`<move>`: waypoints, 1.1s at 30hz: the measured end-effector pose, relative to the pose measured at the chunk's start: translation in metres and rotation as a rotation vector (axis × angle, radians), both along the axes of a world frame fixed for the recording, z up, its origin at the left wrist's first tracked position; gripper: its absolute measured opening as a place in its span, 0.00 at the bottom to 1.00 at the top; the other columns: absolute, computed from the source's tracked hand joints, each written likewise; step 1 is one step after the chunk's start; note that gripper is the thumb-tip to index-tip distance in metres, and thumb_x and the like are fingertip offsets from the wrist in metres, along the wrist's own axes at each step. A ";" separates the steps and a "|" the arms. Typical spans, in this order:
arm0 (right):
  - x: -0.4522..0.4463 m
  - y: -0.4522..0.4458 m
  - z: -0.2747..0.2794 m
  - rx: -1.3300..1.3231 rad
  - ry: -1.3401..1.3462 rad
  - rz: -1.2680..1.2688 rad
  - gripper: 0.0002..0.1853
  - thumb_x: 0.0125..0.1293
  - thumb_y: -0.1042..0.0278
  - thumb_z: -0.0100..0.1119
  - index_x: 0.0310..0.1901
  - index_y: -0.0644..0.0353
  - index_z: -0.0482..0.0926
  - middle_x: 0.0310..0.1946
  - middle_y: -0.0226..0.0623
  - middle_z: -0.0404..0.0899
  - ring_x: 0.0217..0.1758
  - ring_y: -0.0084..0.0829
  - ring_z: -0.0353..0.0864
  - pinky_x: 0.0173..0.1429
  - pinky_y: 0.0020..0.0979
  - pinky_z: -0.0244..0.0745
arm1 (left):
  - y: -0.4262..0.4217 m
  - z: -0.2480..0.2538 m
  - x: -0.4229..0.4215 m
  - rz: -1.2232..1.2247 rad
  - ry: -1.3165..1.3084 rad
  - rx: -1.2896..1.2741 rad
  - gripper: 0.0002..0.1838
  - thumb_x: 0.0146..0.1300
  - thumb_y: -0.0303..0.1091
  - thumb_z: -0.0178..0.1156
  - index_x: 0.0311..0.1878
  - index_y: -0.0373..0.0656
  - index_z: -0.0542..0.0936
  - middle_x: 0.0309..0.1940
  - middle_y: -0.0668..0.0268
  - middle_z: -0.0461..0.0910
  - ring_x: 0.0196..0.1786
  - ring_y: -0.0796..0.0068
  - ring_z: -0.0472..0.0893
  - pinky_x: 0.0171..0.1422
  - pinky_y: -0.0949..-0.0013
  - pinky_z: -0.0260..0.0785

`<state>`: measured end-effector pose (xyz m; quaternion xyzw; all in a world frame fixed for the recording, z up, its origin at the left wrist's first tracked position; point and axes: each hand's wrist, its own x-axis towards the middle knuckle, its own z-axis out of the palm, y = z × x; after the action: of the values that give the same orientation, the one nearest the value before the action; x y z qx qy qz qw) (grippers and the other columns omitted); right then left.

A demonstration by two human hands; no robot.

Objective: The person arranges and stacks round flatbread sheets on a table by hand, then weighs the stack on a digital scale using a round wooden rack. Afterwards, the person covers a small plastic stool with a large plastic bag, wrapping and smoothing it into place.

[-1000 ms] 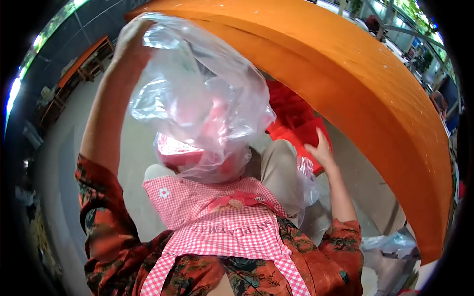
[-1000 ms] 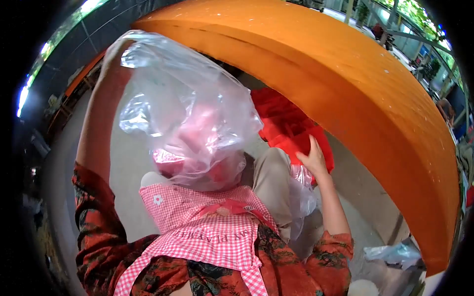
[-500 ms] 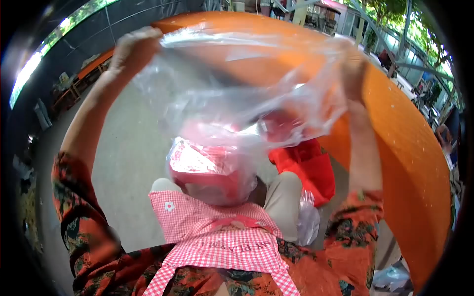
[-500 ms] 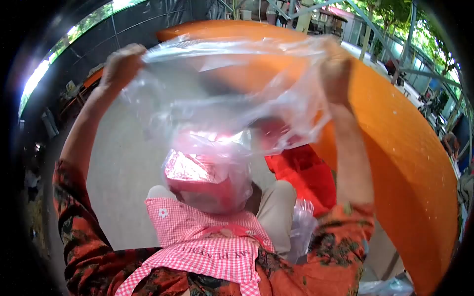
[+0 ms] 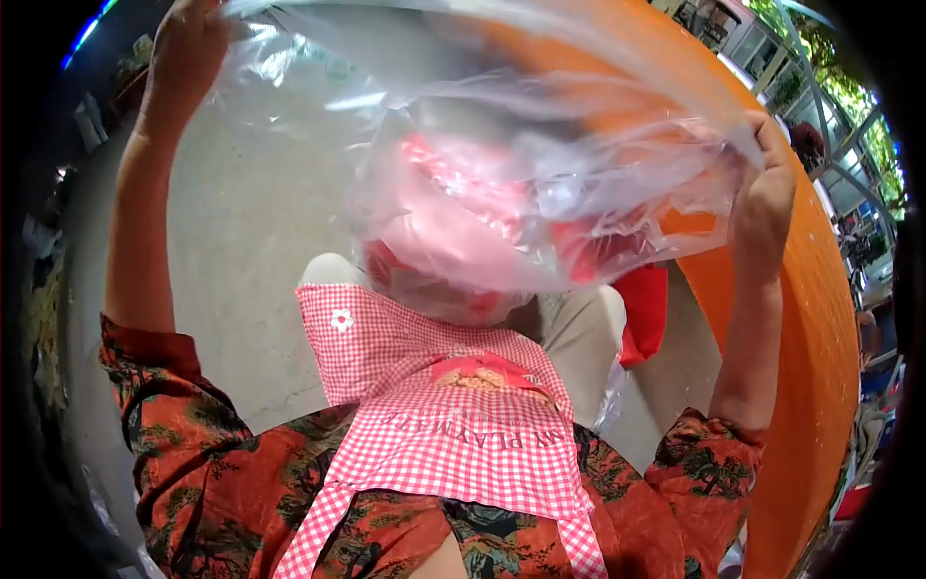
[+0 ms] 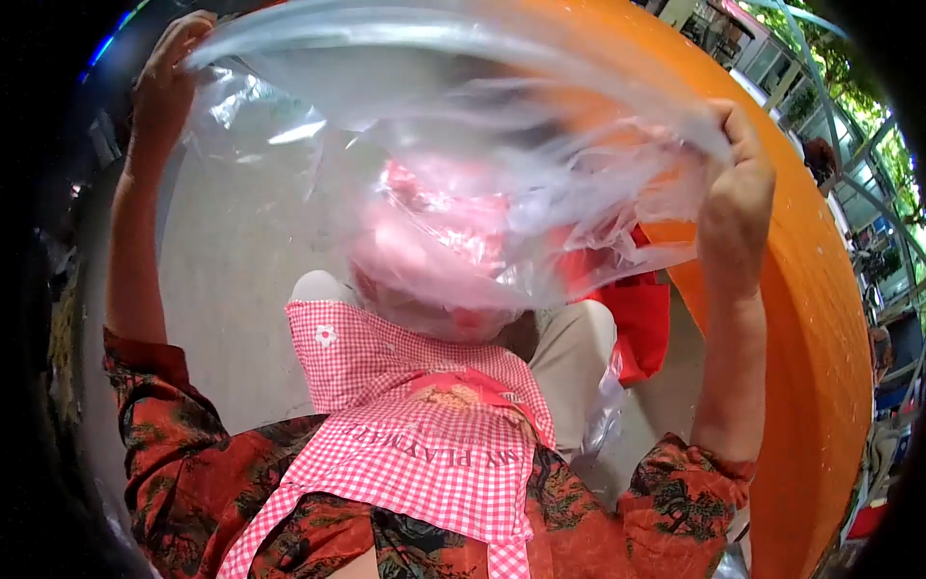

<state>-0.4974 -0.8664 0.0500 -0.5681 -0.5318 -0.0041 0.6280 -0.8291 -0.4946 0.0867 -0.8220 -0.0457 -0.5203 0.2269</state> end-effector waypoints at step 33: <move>-0.007 -0.006 -0.117 -0.612 -0.075 0.094 0.08 0.46 0.77 0.64 0.28 0.66 0.75 0.27 0.32 0.74 0.31 0.23 0.75 0.37 0.25 0.69 | -0.069 -0.184 -0.057 0.314 0.794 -0.776 0.10 0.52 0.28 0.64 0.35 0.36 0.74 0.42 0.58 0.79 0.43 0.62 0.79 0.46 0.69 0.71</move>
<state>-0.5042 -0.8726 -0.0667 -0.7052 -0.5566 0.1644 0.4073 -0.8858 -0.5635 -0.0968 -0.9607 -0.2659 -0.0772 -0.0169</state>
